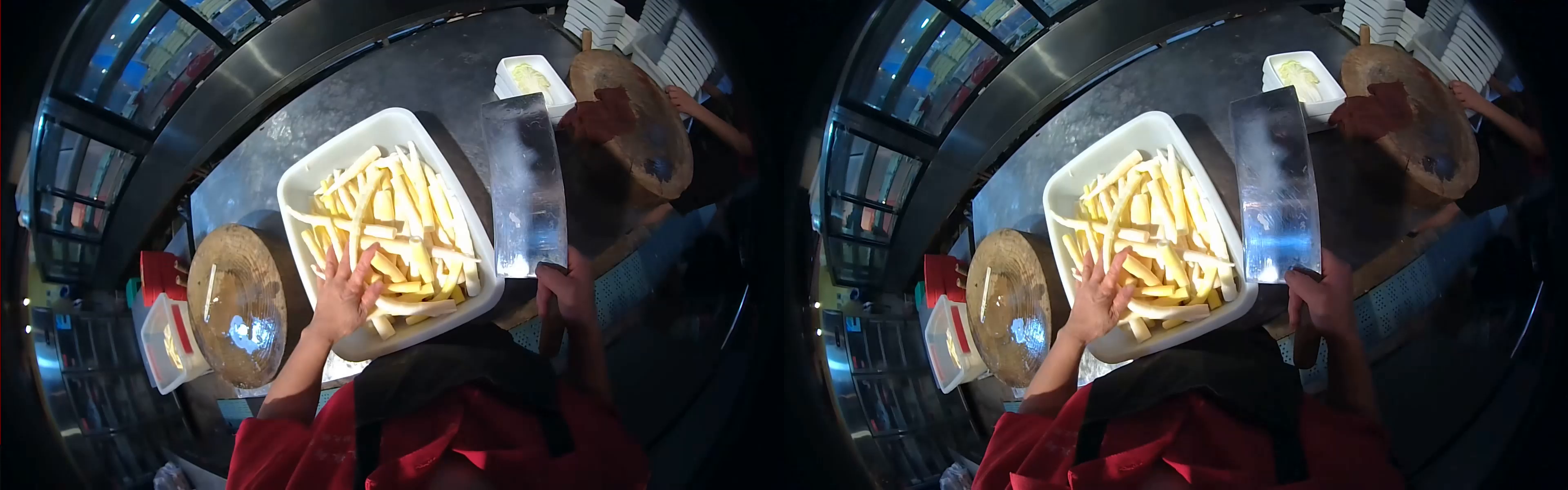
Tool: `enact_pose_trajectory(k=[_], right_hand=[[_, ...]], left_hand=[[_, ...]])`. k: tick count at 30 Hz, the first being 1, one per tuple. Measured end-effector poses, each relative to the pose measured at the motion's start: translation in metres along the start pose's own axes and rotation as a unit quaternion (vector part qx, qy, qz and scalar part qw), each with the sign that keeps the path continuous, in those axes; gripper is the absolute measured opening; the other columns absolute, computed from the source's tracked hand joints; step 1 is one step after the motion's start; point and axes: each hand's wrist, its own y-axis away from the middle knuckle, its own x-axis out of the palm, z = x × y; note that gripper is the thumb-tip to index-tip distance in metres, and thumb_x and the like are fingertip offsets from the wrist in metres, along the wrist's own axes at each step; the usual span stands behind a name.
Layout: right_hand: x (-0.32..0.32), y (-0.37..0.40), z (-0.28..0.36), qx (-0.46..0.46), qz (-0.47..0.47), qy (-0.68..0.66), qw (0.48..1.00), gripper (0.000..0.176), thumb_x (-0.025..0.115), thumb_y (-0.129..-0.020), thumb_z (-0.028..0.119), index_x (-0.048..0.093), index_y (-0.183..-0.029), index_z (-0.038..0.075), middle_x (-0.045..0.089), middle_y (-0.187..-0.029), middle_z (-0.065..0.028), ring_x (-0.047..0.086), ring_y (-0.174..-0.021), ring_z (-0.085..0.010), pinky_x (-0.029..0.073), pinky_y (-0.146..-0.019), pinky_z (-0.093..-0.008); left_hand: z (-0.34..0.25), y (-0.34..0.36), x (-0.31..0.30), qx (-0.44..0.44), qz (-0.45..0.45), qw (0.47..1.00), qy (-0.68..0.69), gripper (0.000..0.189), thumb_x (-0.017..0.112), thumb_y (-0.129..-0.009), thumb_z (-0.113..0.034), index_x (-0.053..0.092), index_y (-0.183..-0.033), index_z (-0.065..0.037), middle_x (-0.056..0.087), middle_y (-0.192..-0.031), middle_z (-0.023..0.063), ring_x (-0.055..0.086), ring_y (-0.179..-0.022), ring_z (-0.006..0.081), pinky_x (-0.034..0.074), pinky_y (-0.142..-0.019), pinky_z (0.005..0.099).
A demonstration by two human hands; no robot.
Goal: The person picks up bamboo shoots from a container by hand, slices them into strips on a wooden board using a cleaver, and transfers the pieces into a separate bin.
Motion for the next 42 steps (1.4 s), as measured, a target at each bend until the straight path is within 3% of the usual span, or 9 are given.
enact_pose_trajectory(k=[7, 9, 10, 12, 14, 17, 21, 29, 42], right_hand=[[-0.002, 0.000, -0.001, -0.001, -0.014, 0.027, 1.000, 0.011, 0.058, -0.082, 0.006, 0.058, -0.087, -0.005, 0.056, -0.056, -0.0073, 0.053, -0.040, -0.0152, 0.042, -0.039, -0.0284], [-0.002, -0.001, 0.001, 0.002, -0.017, 0.032, 0.999, 0.011, 0.058, -0.082, 0.006, 0.058, -0.086, -0.004, 0.056, -0.056, -0.0072, 0.053, -0.040, -0.0152, 0.042, -0.039, -0.0283], [-0.002, -0.003, 0.002, 0.001, -0.020, 0.035, 0.999, 0.011, 0.058, -0.082, 0.006, 0.058, -0.086, -0.004, 0.056, -0.056, -0.0072, 0.053, -0.040, -0.0152, 0.042, -0.039, -0.0284], [0.002, -0.004, 0.006, -0.006, -0.018, 0.042, 0.999, 0.011, 0.058, -0.082, 0.006, 0.058, -0.085, -0.004, 0.056, -0.056, -0.0072, 0.053, -0.040, -0.0152, 0.042, -0.039, -0.0286], [0.006, -0.003, 0.009, 0.001, -0.015, 0.053, 0.998, 0.012, 0.058, -0.083, 0.007, 0.059, -0.087, -0.004, 0.057, -0.059, -0.0076, 0.054, -0.042, -0.0147, 0.044, -0.040, -0.0290], [0.011, 0.000, 0.011, -0.004, 0.018, 0.071, 0.997, 0.011, 0.060, -0.085, 0.007, 0.059, -0.089, -0.003, 0.058, -0.062, -0.0067, 0.056, -0.045, -0.0142, 0.045, -0.041, -0.0291], [0.017, 0.012, 0.012, -0.034, 0.040, 0.057, 0.997, 0.012, 0.066, -0.087, 0.008, 0.060, -0.093, -0.001, 0.059, -0.064, -0.0051, 0.058, -0.049, -0.0122, 0.046, -0.043, -0.0281], [0.052, 0.017, 0.012, -0.051, 0.005, 0.115, 0.992, 0.012, 0.052, -0.082, 0.006, 0.058, -0.089, -0.002, 0.050, -0.050, -0.0050, 0.046, -0.034, -0.0126, 0.038, -0.035, -0.0268], [0.279, 0.011, 0.000, -0.006, 0.397, 0.326, 0.858, 0.011, 0.057, -0.090, 0.011, 0.056, -0.096, 0.001, 0.056, -0.060, -0.0018, 0.053, -0.045, -0.0083, 0.041, -0.042, -0.0268]], left_hand=[[-0.034, 0.005, -0.050, -0.050, 0.062, 0.996, -0.045, 0.066, 0.055, -0.089, -0.053, 0.033, -0.147, -0.033, 0.038, -0.144, 0.0265, 0.032, -0.134, 0.0512, 0.025, -0.098, 0.0749], [-0.023, -0.028, -0.064, -0.056, -0.039, 0.993, -0.096, 0.058, 0.062, -0.088, -0.044, 0.045, -0.142, -0.028, 0.040, -0.143, 0.0250, 0.038, -0.131, 0.0476, 0.029, -0.095, 0.0758], [-0.012, -0.054, -0.068, -0.022, -0.097, 0.989, -0.110, 0.047, 0.068, -0.087, -0.024, 0.056, -0.131, -0.013, 0.049, -0.135, 0.0219, 0.050, -0.123, 0.0410, 0.041, -0.096, 0.0562], [0.026, -0.114, -0.056, 0.046, -0.171, 0.984, 0.008, 0.032, 0.064, -0.087, -0.013, 0.062, -0.117, -0.001, 0.062, -0.115, 0.0218, 0.061, -0.098, 0.0423, 0.050, -0.084, 0.0424], [0.069, -0.169, -0.021, -0.031, -0.165, 0.986, -0.002, 0.030, 0.061, -0.088, -0.013, 0.063, -0.114, 0.000, 0.064, -0.107, 0.0228, 0.061, -0.099, 0.0401, 0.049, -0.085, 0.0427], [0.105, -0.208, 0.017, -0.148, 0.066, 0.986, -0.048, 0.028, 0.049, -0.089, -0.028, 0.066, -0.103, -0.009, 0.066, -0.098, 0.0230, 0.062, -0.094, 0.0410, 0.050, -0.083, 0.0454], [0.088, -0.205, 0.016, -0.035, -0.035, 0.996, -0.070, 0.026, 0.054, -0.088, -0.024, 0.065, -0.107, -0.010, 0.065, -0.100, 0.0216, 0.062, -0.093, 0.0388, 0.050, -0.085, 0.0448], [0.058, -0.035, -0.082, 0.033, -0.219, 0.965, 0.142, 0.021, 0.052, -0.093, -0.011, 0.061, -0.111, -0.006, 0.063, -0.095, 0.0170, 0.060, -0.091, 0.0364, 0.047, -0.078, 0.0435], [0.148, 0.241, -0.052, -0.223, -0.268, 0.929, -0.123, 0.031, 0.063, -0.078, -0.011, 0.069, -0.108, -0.016, 0.051, -0.115, 0.0157, 0.048, -0.106, 0.0360, 0.044, -0.090, 0.0430]])
